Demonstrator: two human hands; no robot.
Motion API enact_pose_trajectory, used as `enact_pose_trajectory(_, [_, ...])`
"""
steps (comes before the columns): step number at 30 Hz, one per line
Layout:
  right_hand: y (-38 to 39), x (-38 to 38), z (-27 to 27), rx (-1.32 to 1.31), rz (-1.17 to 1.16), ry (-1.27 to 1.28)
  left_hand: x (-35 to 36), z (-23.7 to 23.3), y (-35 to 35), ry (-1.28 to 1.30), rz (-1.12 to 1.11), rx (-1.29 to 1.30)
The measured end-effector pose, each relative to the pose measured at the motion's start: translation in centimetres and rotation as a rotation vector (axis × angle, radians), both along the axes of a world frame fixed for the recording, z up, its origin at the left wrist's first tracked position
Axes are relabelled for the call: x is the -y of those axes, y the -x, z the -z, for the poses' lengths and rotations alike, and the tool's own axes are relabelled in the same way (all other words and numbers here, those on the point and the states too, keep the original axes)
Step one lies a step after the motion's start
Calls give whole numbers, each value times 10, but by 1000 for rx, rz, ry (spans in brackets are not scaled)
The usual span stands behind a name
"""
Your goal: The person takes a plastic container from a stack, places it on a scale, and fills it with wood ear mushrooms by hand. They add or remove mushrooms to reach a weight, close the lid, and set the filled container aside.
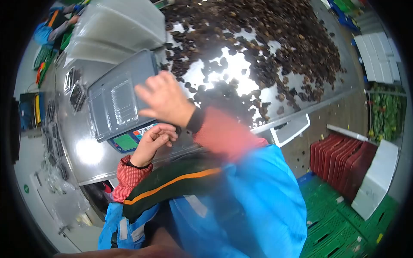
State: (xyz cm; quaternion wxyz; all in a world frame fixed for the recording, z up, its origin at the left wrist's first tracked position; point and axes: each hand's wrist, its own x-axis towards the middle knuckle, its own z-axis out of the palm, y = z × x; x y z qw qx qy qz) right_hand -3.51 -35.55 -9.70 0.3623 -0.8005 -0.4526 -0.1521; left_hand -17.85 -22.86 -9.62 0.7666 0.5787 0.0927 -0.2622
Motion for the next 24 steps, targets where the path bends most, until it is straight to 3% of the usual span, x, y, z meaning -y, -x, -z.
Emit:
enact_pose_trajectory(3, [-31, 82, 29, -187, 345, 121, 24, 14, -14, 1, -18, -41])
enact_pose_trajectory(6, [-79, 183, 44, -237, 790, 529, 48, 37, -28, -229, 62, 117])
enact_pose_trajectory(8, [-114, 253, 73, -137, 973, 712, 65, 48, -37, -376, 67, 205])
enact_pose_trajectory(10, [-136, 285, 68, -338, 1119, 789, 81, 54, -51, -705, 89, 429])
enact_pose_trajectory(14, [-131, 283, 87, -399, 935, 900, 107, 58, -75, -1158, 140, 587])
enact_pose_trajectory(16, [-99, 257, 86, -321, 761, 932, 113, 63, -83, -1194, 213, 592])
enact_pose_trajectory(18, [-61, 240, 75, -379, 555, 722, 118, 64, -85, -1215, 292, 563])
enact_pose_trajectory(19, [-43, 241, 77, -395, 426, 497, 119, 64, -85, -1232, 303, 561])
enact_pose_trajectory(21, [-20, 241, 52, -357, 385, 363, 121, 64, -84, -1262, 323, 560])
enact_pose_trajectory(24, [-25, 271, 44, -396, 625, 488, 124, 66, -91, -1275, 280, 547])
